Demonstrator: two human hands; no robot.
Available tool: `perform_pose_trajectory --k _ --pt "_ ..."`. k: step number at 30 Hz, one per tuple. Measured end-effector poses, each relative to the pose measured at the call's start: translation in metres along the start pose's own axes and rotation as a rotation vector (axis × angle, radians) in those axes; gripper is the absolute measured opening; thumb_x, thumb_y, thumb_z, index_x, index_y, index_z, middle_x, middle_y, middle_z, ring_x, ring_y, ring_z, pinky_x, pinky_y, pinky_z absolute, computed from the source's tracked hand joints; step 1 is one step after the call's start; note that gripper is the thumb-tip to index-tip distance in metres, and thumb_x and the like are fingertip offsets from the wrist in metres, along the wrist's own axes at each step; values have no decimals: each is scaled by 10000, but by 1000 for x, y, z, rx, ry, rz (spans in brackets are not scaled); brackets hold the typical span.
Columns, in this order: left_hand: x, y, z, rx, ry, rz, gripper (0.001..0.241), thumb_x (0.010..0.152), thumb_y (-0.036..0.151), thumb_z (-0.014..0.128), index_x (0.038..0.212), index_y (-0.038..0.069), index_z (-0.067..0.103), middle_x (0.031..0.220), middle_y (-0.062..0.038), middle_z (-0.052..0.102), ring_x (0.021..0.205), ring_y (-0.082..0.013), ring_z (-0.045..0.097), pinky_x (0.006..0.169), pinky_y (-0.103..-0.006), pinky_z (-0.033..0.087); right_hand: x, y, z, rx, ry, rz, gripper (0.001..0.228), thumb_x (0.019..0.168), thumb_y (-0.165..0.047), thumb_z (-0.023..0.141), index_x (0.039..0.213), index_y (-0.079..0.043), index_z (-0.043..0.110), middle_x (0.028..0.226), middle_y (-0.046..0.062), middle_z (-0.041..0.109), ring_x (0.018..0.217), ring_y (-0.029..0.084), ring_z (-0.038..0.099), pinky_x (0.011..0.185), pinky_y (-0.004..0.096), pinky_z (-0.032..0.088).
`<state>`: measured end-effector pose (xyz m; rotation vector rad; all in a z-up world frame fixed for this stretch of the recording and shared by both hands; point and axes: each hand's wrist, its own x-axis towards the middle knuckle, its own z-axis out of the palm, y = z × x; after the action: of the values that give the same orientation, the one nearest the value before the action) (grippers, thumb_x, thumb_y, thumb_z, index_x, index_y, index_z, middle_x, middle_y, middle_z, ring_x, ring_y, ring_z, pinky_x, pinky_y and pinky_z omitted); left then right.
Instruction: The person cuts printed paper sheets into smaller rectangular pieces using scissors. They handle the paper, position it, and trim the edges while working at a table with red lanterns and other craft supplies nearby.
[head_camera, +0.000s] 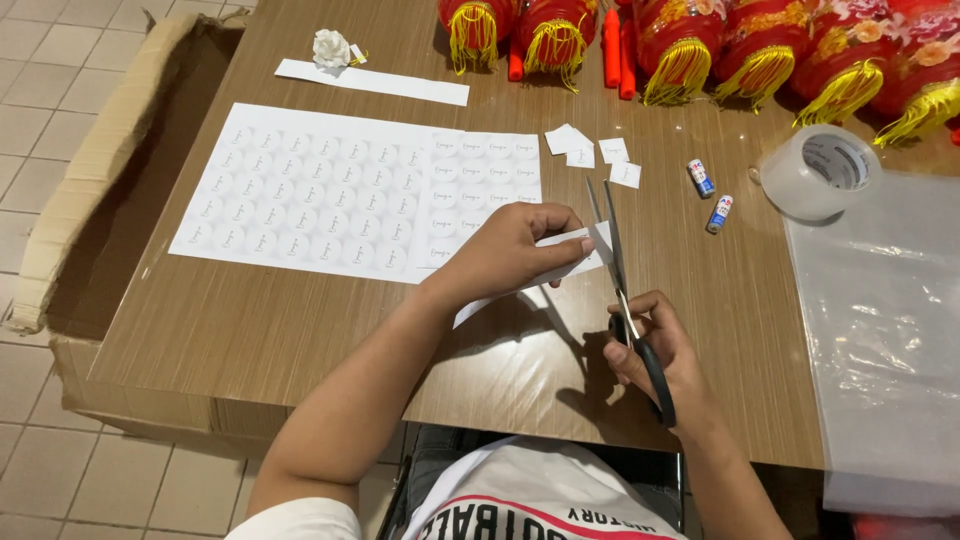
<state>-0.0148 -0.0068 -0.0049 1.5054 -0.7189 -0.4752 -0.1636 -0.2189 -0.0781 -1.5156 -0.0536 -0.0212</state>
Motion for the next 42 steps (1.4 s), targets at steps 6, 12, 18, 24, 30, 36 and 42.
perform_pose_trajectory --k 6,12,18,24,30,36,42 --pt "3 -13 -1 5 -1 -4 162 930 167 647 877 36 725 575 -63 649 568 -134 662 665 -287 558 0 7 1 2 51 -6 413 873 -98 759 1199 -8 521 660 80 594 482 121 566 522 247 476" --pt "5 -18 -2 11 0 -3 163 929 160 645 869 31 724 572 -68 650 558 -137 663 659 -289 558 0 11 1 24 106 15 412 850 -78 785 1160 -41 516 649 56 603 424 101 547 472 224 456" --pt "5 -14 -2 25 2 -15 169 931 181 665 874 36 730 567 -71 650 558 -138 665 661 -284 557 0 21 -1 -18 165 56 398 829 -53 805 1134 -20 552 588 69 582 377 138 535 437 238 435" --pt "9 -18 -4 30 3 -21 157 932 173 665 872 42 729 573 -61 657 565 -125 666 659 -274 556 5 26 -2 -20 203 78 395 818 -49 825 1090 -40 537 567 51 565 347 137 499 409 246 411" --pt "12 -20 -13 74 78 -35 159 931 202 661 906 69 745 652 -61 699 625 -127 689 697 -287 568 13 5 -1 -22 325 87 280 906 -94 753 1069 -81 526 549 72 552 331 185 491 395 275 414" --pt "8 -5 -9 252 67 -59 225 1006 219 600 1084 70 750 889 -140 756 842 -259 730 816 -388 560 18 -13 -16 -40 424 -30 341 1029 -322 668 1178 -110 447 652 56 569 490 160 578 465 263 447" --pt "19 -39 7 794 -123 -38 359 964 260 622 1256 64 696 1080 -175 732 1032 -388 672 889 -530 482 27 -19 -19 -91 449 -48 362 1066 -340 637 1238 -76 459 725 45 570 589 152 583 537 250 435"
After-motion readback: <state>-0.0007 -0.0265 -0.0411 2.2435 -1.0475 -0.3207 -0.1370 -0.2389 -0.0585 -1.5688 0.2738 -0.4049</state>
